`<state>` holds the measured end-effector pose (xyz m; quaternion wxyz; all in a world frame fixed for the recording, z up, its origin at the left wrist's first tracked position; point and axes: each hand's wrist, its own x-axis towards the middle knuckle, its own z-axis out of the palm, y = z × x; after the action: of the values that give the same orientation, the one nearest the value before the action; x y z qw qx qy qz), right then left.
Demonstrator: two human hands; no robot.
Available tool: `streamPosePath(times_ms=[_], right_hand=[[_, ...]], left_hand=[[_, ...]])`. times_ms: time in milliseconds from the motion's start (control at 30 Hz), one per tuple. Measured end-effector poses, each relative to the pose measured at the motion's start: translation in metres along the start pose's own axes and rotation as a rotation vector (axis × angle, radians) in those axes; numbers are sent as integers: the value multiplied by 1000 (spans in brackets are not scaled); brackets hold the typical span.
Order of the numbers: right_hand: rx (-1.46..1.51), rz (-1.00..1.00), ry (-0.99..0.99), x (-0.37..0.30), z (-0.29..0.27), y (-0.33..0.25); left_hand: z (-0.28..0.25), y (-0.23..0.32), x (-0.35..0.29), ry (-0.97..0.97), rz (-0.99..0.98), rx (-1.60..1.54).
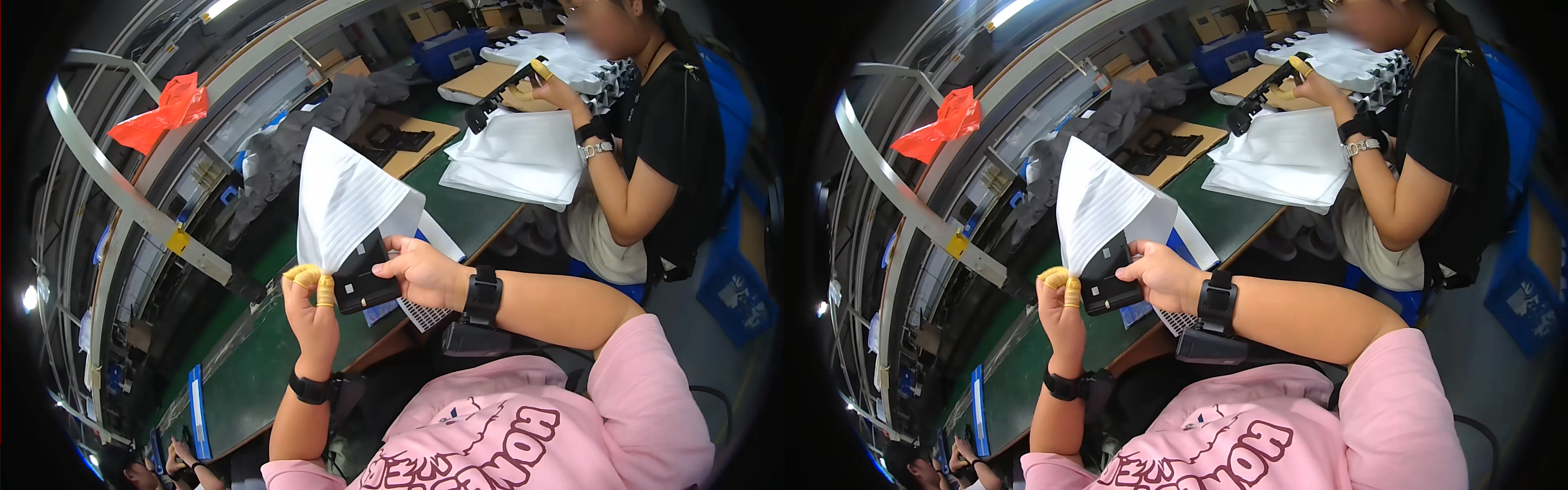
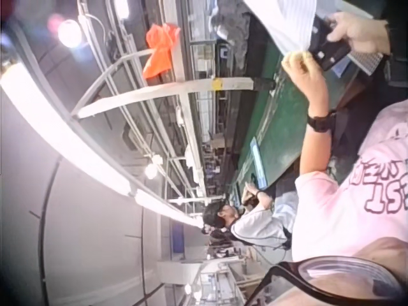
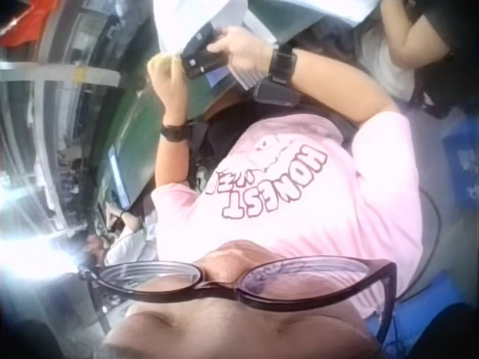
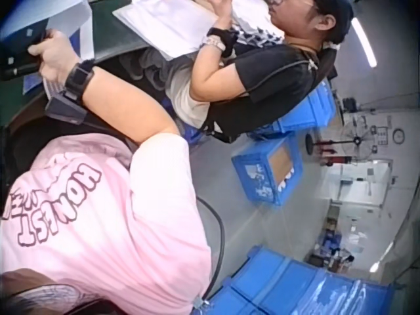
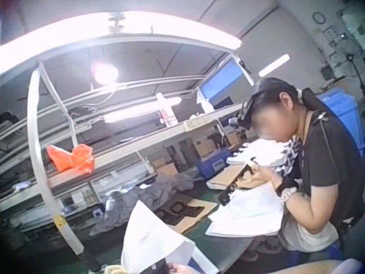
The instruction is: Assembling internal components into plastic housings and packaging them in bags at a factory line.
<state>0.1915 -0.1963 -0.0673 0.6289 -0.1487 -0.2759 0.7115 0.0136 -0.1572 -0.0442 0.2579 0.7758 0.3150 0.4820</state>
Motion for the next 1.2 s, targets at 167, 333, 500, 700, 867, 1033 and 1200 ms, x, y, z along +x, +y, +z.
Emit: streamPosePath(times_ms=[167,333,500,700,867,1033,1200], right_hand=[[-202,-130,20,5,3,10],[-121,-65,3,3,24,16],[-156,-308,-18,3,35,22],[-216,-463,2,2,41,18],[-362,-638,110,25,31,34],[-590,-475,261,31,27,49],[-804,-61,27,39,45,13]], left_hand=[[-7,9,7,382,264,380],[-20,13,7,351,283,437],[-32,14,-6,254,364,571],[-20,13,-5,150,54,618],[11,16,-43,117,260,514],[25,22,-53,-25,247,149],[-9,53,-9,47,-22,-240]])
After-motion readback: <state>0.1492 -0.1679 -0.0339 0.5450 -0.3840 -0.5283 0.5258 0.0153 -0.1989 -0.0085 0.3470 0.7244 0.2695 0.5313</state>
